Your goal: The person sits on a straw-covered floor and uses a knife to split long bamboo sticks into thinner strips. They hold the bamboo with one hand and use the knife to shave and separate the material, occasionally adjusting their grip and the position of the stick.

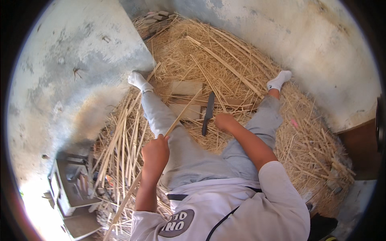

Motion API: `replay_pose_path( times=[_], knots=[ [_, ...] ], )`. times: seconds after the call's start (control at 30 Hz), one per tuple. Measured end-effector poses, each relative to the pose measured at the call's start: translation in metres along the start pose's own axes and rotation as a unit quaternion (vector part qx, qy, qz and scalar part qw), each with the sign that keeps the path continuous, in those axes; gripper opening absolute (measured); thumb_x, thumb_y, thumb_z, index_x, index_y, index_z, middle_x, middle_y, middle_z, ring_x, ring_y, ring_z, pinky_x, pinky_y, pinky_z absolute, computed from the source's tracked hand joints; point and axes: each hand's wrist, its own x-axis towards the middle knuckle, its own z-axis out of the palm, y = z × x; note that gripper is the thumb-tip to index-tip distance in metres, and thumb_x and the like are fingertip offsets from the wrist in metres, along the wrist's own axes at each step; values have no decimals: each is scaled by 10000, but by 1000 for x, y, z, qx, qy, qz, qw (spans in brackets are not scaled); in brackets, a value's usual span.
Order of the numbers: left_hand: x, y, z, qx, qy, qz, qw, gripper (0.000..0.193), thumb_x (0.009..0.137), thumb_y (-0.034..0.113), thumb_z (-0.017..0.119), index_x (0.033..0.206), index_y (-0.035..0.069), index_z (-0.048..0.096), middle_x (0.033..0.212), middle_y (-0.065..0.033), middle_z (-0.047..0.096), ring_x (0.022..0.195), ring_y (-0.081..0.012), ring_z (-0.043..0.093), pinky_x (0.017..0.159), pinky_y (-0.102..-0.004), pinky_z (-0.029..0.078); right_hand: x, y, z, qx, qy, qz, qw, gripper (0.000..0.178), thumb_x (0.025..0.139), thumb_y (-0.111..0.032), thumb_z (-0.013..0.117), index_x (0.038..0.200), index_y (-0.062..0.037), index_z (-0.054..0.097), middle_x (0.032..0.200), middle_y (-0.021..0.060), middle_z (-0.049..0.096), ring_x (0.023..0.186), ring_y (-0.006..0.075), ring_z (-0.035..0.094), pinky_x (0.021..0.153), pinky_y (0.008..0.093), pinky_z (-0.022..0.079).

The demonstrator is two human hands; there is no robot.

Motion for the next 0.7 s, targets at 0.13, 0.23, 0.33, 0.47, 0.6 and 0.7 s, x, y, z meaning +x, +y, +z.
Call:
replay_pose_path(
  times=[0.13, 0.23, 0.33, 0.47, 0.6, 0.7],
  knots=[
    [25, -14, -14, 59, -70, 51, 995, 303, 1038, 332, 513, 906, 101, 657, 686, -117, 692, 659, -310, 721, 556, -445, 552, 17, -41, 26, 158, 4, 55, 986, 477, 970, -429, 621, 950, 38, 712, 917, 194, 694, 895, 369, 698, 783, 499, 552],
    [45, -18, -31, 124, -185, 55, 973, 271, 1027, 284, 524, 956, 102, 712, 784, -103, 729, 737, -305, 741, 637, -461, 562, 31, -39, 84, 202, 90, 82, 972, 480, 974, -425, 625, 965, 54, 666, 865, 182, 682, 804, 333, 689, 688, 462, 550],
    [60, -16, -38, 158, -203, 29, 966, 253, 1004, 275, 555, 954, 119, 749, 845, -101, 748, 777, -287, 752, 656, -431, 571, 40, -24, 87, 253, 51, 82, 963, 432, 978, -379, 621, 1004, 52, 625, 825, 165, 667, 710, 293, 659, 622, 442, 528],
    [90, -8, -34, 179, -181, 37, 966, 211, 955, 245, 598, 954, 128, 773, 856, -101, 753, 802, -269, 757, 669, -386, 578, 47, -3, 81, 394, 29, 200, 896, 382, 969, -345, 622, 970, 37, 607, 786, 137, 655, 636, 267, 624, 600, 448, 498],
    [129, -8, -23, 240, -216, 49, 945, 172, 902, 227, 641, 941, 145, 788, 866, -69, 757, 811, -240, 756, 678, -378, 578, 25, -4, 56, 425, 111, 175, 881, 375, 980, -353, 613, 910, 16, 594, 675, 106, 579, 588, 243, 564, 572, 428, 446],
    [153, -18, -34, 241, -202, 95, 944, 200, 925, 278, 638, 939, 144, 785, 869, -73, 753, 804, -247, 749, 681, -395, 575, 25, -4, 43, 470, 160, 43, 867, 414, 1003, -393, 585, 897, 6, 588, 621, 96, 524, 559, 233, 510, 561, 411, 417]
  ],
)
